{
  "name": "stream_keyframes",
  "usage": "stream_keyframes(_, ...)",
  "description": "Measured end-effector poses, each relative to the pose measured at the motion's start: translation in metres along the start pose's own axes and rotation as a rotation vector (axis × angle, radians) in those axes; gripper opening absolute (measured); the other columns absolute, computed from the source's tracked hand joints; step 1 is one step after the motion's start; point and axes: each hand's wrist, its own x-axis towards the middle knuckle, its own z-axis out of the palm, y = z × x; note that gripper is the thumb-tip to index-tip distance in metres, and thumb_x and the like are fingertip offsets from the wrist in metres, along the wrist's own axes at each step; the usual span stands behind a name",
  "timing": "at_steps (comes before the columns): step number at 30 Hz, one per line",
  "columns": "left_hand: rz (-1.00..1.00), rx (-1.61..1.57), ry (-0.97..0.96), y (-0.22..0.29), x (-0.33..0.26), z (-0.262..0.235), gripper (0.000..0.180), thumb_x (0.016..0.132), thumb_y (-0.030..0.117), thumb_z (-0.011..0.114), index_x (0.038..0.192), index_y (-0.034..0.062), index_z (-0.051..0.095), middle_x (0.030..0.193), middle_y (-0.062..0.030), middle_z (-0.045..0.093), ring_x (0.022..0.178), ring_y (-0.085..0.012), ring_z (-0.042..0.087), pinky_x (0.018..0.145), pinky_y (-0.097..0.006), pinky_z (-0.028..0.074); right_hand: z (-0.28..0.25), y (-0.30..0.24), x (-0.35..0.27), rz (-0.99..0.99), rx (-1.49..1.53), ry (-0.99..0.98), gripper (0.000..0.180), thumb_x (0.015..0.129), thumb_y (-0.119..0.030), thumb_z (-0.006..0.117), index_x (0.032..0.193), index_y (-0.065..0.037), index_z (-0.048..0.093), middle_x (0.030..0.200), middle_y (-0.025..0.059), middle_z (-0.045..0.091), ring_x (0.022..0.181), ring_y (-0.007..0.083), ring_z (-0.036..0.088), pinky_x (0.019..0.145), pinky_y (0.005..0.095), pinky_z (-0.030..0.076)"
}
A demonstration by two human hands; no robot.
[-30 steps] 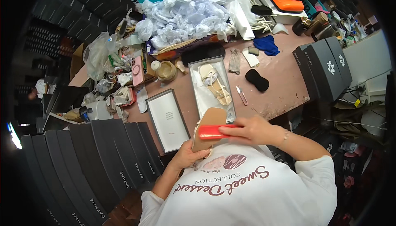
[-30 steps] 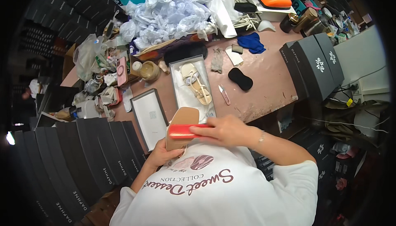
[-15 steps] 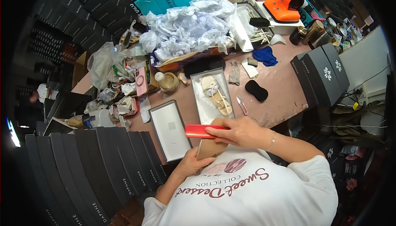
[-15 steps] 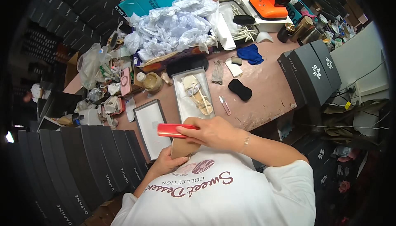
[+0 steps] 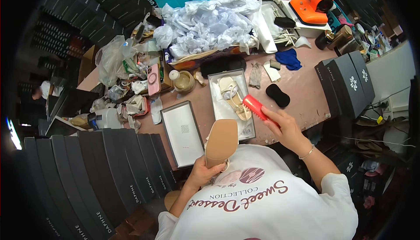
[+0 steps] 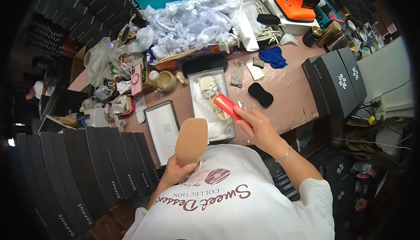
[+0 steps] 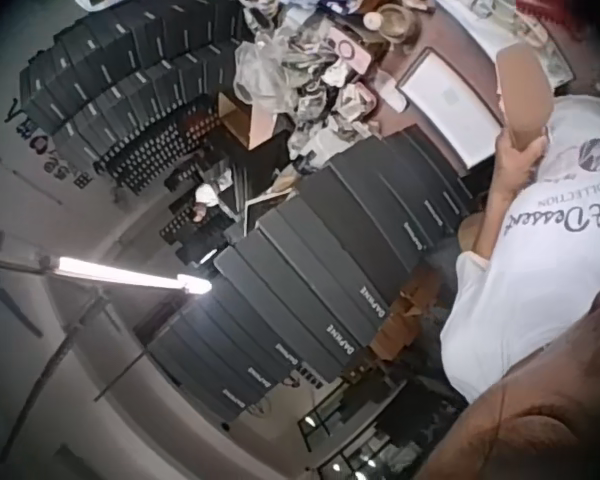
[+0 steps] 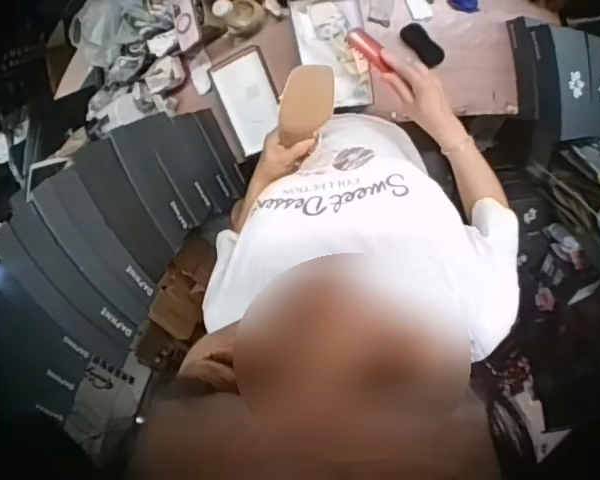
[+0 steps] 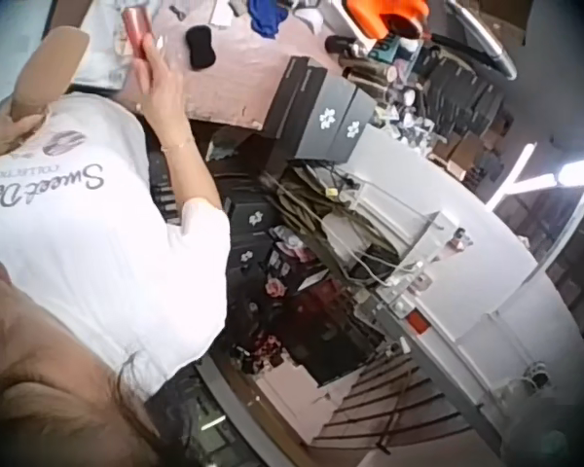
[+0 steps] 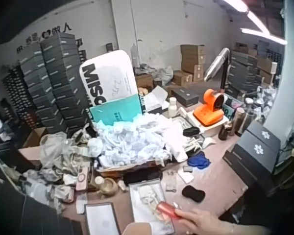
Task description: Clean high-heeled shoes using a brush and cloth before packing them into a shoebox.
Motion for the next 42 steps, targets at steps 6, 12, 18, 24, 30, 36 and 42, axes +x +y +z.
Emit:
stream_keyframes(6,-0.033,0.074,0.04,-0.016,-0.005,-0.001,0.027,0.085,0.007,0.068,0.109,0.0012,0.06,0.093,-0.002,0.064,0.081,-0.0078,0.059,0.071,-0.022,0.048,0.009,-0.051,0.008,-0.259,-0.186,-0.209,0.052,0.079,-0.026,0.071,0.128,-0.023,0.054,0.081,0.0093,0.057,0.06,0.0254,0.061,0.053,0.0344,0.052)
stream_keyframes(12,-0.011,0.061,0.082,-0.013,-0.006,0.006,0.028,0.086,0.007,0.067,0.111,0.0013,0.059,0.094,-0.0021,0.064,0.08,-0.0071,0.058,0.067,-0.021,0.047,-0.001,-0.055,0.007,-0.296,-0.109,-0.148,0.045,0.082,-0.031,0.067,0.125,-0.023,0.056,0.073,0.0096,0.054,0.054,0.024,0.058,0.046,0.0351,0.048)
stream_keyframes(18,-0.034,0.045,0.091,-0.012,0.003,0.018,0.028,0.084,0.004,0.067,0.11,0.0007,0.059,0.096,-0.0032,0.063,0.082,-0.0095,0.06,0.07,-0.023,0.049,-0.024,-0.049,0.015,-0.358,-0.068,-0.171,0.035,0.088,-0.028,0.061,0.122,-0.024,0.058,0.07,0.0084,0.051,0.053,0.0223,0.057,0.045,0.0342,0.048)
stream_keyframes(24,0.022,0.246,0.135,-0.004,0.01,0.054,0.023,0.082,0.002,0.068,0.104,0.0008,0.062,0.092,-0.0021,0.065,0.083,-0.0098,0.06,0.074,-0.026,0.05,-0.038,0.056,0.039,-0.061,-0.216,-0.018,0.041,0.086,-0.019,0.064,0.127,-0.02,0.057,0.073,0.01,0.052,0.057,0.0265,0.055,0.051,0.0372,0.047)
stream_keyframes(30,0.121,0.047,0.241,-0.007,0.034,0.083,0.024,0.081,0.001,0.068,0.104,-0.0006,0.061,0.094,-0.005,0.065,0.081,-0.0121,0.063,0.072,-0.027,0.052,-0.07,0.048,0.04,-0.127,0.242,-0.025,0.043,0.086,-0.011,0.064,0.128,-0.006,0.055,0.077,0.0121,0.054,0.064,0.0254,0.051,0.06,0.0333,0.045)
stream_keyframes(36,0.188,-0.018,0.239,-0.02,0.039,0.078,0.022,0.085,0.005,0.066,0.107,0.0015,0.062,0.096,-0.0027,0.065,0.085,-0.0112,0.062,0.075,-0.026,0.051,-0.042,-0.014,-0.003,-0.445,0.353,-0.46,0.043,0.087,-0.025,0.063,0.128,-0.017,0.056,0.074,0.0091,0.053,0.06,0.0248,0.056,0.053,0.0348,0.047)
stream_keyframes(42,0.181,0.067,0.208,-0.006,0.041,0.061,0.027,0.081,0.002,0.068,0.108,0.0008,0.06,0.094,-0.004,0.065,0.082,-0.012,0.062,0.072,-0.027,0.052,-0.041,-0.018,0.034,-0.51,0.002,-0.283,0.044,0.087,-0.032,0.061,0.13,-0.024,0.054,0.072,0.007,0.053,0.053,0.0248,0.057,0.046,0.0361,0.047)
